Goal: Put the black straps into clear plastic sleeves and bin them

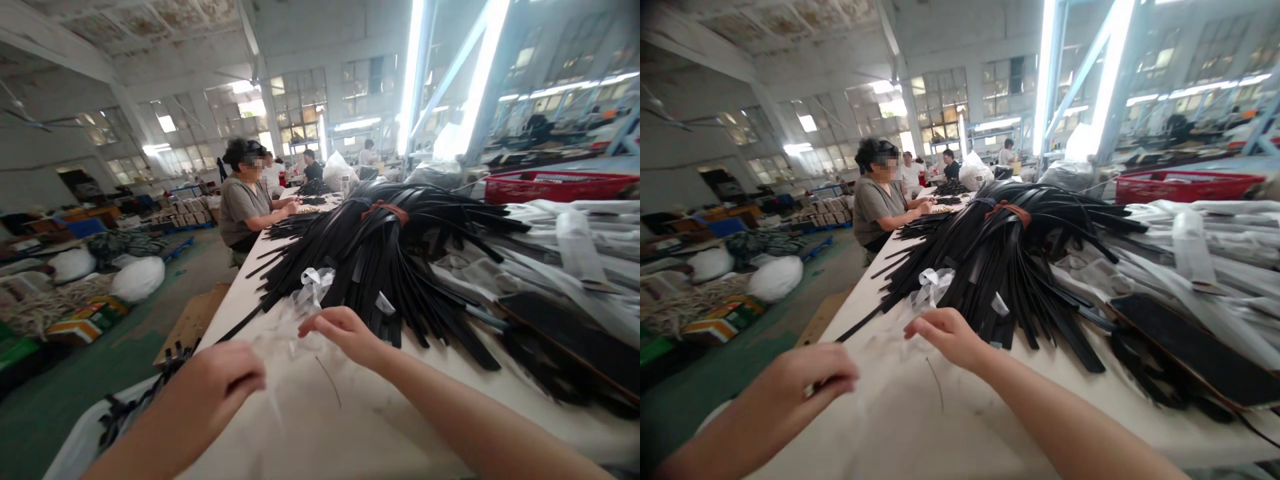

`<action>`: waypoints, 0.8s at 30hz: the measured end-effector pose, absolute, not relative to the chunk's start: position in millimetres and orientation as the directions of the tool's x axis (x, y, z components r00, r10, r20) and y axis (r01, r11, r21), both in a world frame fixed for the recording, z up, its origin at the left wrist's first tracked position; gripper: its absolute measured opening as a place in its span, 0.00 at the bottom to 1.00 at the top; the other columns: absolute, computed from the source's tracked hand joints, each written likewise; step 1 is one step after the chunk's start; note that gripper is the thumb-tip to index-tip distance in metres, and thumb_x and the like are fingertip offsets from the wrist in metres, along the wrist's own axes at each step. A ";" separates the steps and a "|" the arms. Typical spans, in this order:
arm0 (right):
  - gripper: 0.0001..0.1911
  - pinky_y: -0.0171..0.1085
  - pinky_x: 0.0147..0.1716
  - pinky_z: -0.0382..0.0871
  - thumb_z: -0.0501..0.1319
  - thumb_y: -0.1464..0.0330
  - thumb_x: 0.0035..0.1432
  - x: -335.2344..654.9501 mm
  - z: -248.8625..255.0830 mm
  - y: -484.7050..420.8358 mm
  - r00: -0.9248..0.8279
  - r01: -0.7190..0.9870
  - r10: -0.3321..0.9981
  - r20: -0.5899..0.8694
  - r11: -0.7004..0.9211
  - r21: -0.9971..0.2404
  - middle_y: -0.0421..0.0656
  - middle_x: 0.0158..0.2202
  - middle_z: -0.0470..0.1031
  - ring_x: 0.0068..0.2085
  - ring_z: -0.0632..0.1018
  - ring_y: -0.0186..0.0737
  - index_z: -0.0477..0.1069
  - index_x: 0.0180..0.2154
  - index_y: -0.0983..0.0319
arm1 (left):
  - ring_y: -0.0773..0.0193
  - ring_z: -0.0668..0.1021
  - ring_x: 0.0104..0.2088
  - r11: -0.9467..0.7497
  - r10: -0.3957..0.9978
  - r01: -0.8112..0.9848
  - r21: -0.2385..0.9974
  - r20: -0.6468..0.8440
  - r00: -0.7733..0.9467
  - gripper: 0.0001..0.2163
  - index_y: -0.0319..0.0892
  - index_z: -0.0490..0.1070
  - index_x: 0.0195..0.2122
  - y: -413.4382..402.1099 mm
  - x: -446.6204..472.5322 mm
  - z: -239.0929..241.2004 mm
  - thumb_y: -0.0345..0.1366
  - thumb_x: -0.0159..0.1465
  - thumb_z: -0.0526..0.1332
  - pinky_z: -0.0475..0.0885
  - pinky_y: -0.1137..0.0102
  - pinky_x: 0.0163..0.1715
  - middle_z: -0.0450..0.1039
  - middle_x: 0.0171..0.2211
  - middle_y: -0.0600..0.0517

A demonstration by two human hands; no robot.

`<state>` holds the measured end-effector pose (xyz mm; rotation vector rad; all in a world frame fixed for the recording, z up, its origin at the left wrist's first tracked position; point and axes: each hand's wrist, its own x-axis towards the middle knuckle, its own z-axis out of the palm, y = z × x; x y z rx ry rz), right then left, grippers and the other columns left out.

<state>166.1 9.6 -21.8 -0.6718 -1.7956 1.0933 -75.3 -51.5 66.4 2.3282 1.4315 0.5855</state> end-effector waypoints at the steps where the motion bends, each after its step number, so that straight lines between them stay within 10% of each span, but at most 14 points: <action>1: 0.30 0.45 0.43 0.72 0.50 0.47 0.63 165.5 -21.7 8.7 -0.488 -0.126 0.813 0.317 0.294 -0.947 0.51 0.38 0.80 0.42 0.80 0.46 0.76 0.42 0.65 | 0.59 0.76 0.32 -0.495 0.862 0.744 0.448 0.150 0.484 0.05 0.47 0.78 0.24 -32.6 -58.5 65.1 0.35 0.57 0.64 0.68 0.69 0.35 0.76 0.27 0.52; 5: 0.27 0.32 0.25 0.70 0.65 0.47 0.50 165.2 -29.0 17.0 -0.510 -0.252 0.860 0.012 -0.136 -0.958 0.44 0.26 0.77 0.25 0.78 0.36 0.72 0.34 0.66 | 0.61 0.76 0.33 -0.639 0.767 0.663 0.389 0.258 0.587 0.09 0.43 0.78 0.28 25.2 -8.8 44.1 0.29 0.60 0.58 0.67 0.70 0.34 0.76 0.29 0.50; 11: 0.22 0.27 0.20 0.62 0.76 0.59 0.38 165.9 -40.0 31.6 -0.375 -0.342 0.920 -0.116 -0.254 -0.905 0.37 0.22 0.72 0.20 0.70 0.26 0.74 0.32 0.67 | 0.62 0.76 0.34 -0.623 0.782 0.541 0.565 0.473 0.406 0.08 0.42 0.78 0.29 43.7 -10.3 4.5 0.27 0.59 0.59 0.69 0.69 0.37 0.76 0.30 0.49; 17: 0.22 0.27 0.16 0.57 0.76 0.59 0.36 156.8 -42.6 29.4 -0.299 -0.383 0.941 -0.158 -0.270 -0.884 0.36 0.20 0.69 0.18 0.66 0.25 0.73 0.28 0.66 | 0.59 0.78 0.36 -0.142 0.971 0.146 0.979 0.109 0.211 0.16 0.40 0.74 0.46 51.9 -25.4 -4.8 0.41 0.58 0.66 0.72 0.67 0.37 0.76 0.35 0.48; 24: 0.19 0.27 0.16 0.48 0.75 0.62 0.41 155.3 -36.9 19.3 -0.432 -0.438 0.889 -0.151 -0.353 -0.827 0.35 0.19 0.66 0.17 0.61 0.22 0.70 0.28 0.66 | 0.62 0.77 0.35 0.064 0.853 -0.109 0.992 0.002 0.523 0.17 0.36 0.77 0.39 46.0 -24.2 -8.2 0.44 0.54 0.70 0.70 0.70 0.40 0.78 0.34 0.46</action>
